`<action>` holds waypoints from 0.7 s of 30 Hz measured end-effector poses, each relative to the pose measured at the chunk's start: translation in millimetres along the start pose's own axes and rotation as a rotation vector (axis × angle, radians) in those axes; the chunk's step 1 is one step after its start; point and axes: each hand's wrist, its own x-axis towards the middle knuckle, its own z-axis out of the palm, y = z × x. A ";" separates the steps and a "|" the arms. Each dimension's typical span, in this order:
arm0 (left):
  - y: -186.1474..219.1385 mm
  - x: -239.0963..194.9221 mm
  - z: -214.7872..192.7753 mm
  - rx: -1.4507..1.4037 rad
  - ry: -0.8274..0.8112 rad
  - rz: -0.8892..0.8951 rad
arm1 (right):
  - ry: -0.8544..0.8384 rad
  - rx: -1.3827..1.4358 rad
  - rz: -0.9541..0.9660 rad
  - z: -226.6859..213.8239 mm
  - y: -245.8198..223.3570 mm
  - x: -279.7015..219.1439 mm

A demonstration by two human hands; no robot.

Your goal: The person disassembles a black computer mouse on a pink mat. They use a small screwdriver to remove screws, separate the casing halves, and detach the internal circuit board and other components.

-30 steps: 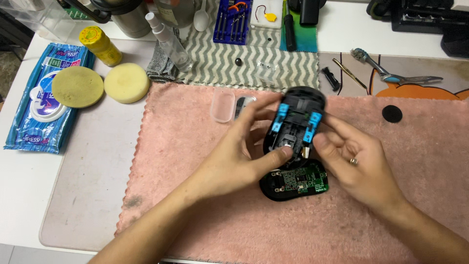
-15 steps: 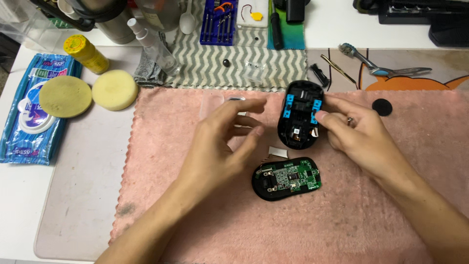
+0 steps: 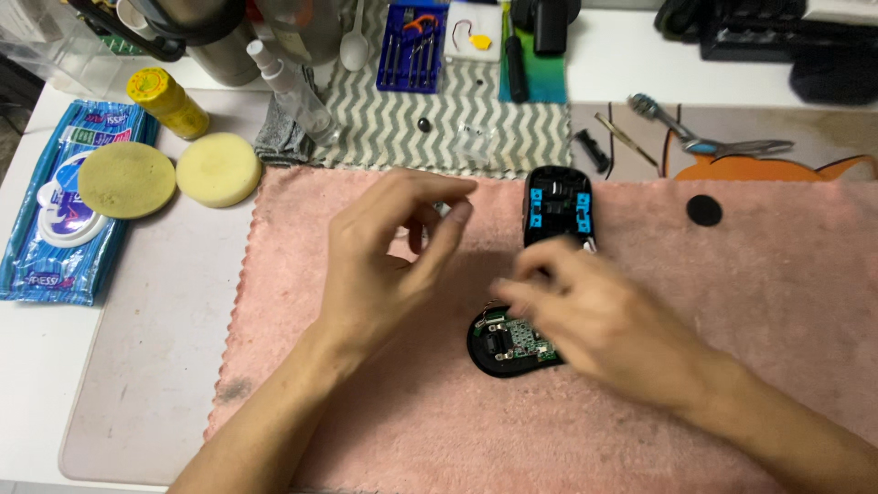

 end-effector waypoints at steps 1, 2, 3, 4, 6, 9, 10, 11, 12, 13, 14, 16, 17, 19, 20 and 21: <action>-0.6 1.2 -0.5 -0.003 0.005 0.006 | -0.001 -0.008 -0.002 -1.0 -0.2 3.9; -0.8 0.9 -1.4 0.008 0.048 0.001 | -0.088 -0.013 -0.025 -1.2 -1.5 7.4; -1.2 0.4 -2.8 0.019 0.090 -0.004 | -0.174 -0.018 -0.048 -1.0 -3.1 11.1; -1.0 1.2 -4.5 0.017 0.096 -0.006 | -0.180 -0.020 -0.050 -0.5 -4.1 15.2; -0.9 2.6 -8.1 -0.099 0.189 -0.001 | -0.204 -0.037 -0.056 1.8 -5.5 23.7; -1.5 0.5 -5.7 -0.275 0.316 -0.111 | -0.318 -0.091 -0.052 5.6 -10.4 32.4; -7.6 -1.0 -3.6 -0.276 0.321 -0.105 | -0.318 -0.098 -0.056 9.0 -7.8 30.1; -13.6 -2.1 -1.5 -0.322 0.333 -0.087 | -0.356 -0.146 -0.032 12.3 -5.1 28.0; -19.9 -2.3 0.8 -0.368 0.345 -0.067 | -0.393 -0.197 -0.007 15.2 -1.7 26.2; -20.9 -6.0 3.8 -0.370 0.350 -0.059 | -0.391 -0.206 -0.010 12.0 -3.3 25.3; -21.9 -9.5 7.3 -0.395 0.291 -0.043 | -0.368 -0.188 -0.002 8.6 -4.8 24.0; -17.6 -13.7 10.6 -0.421 0.233 -0.018 | -0.342 -0.178 0.006 -3.4 -10.3 22.5; -12.3 -14.6 10.6 -0.402 0.105 -0.023 | -0.254 -0.155 -0.013 -12.1 -14.3 22.1; -1.5 -14.0 11.1 -0.382 -0.029 -0.018 | -0.158 -0.137 -0.028 -25.7 -19.0 20.5; 4.5 -12.9 11.7 -0.400 -0.176 -0.046 | -0.111 -0.111 0.015 -31.3 -20.2 19.3; 10.3 -12.0 12.5 -0.416 -0.324 -0.073 | -0.063 -0.084 0.057 -36.9 -21.3 17.9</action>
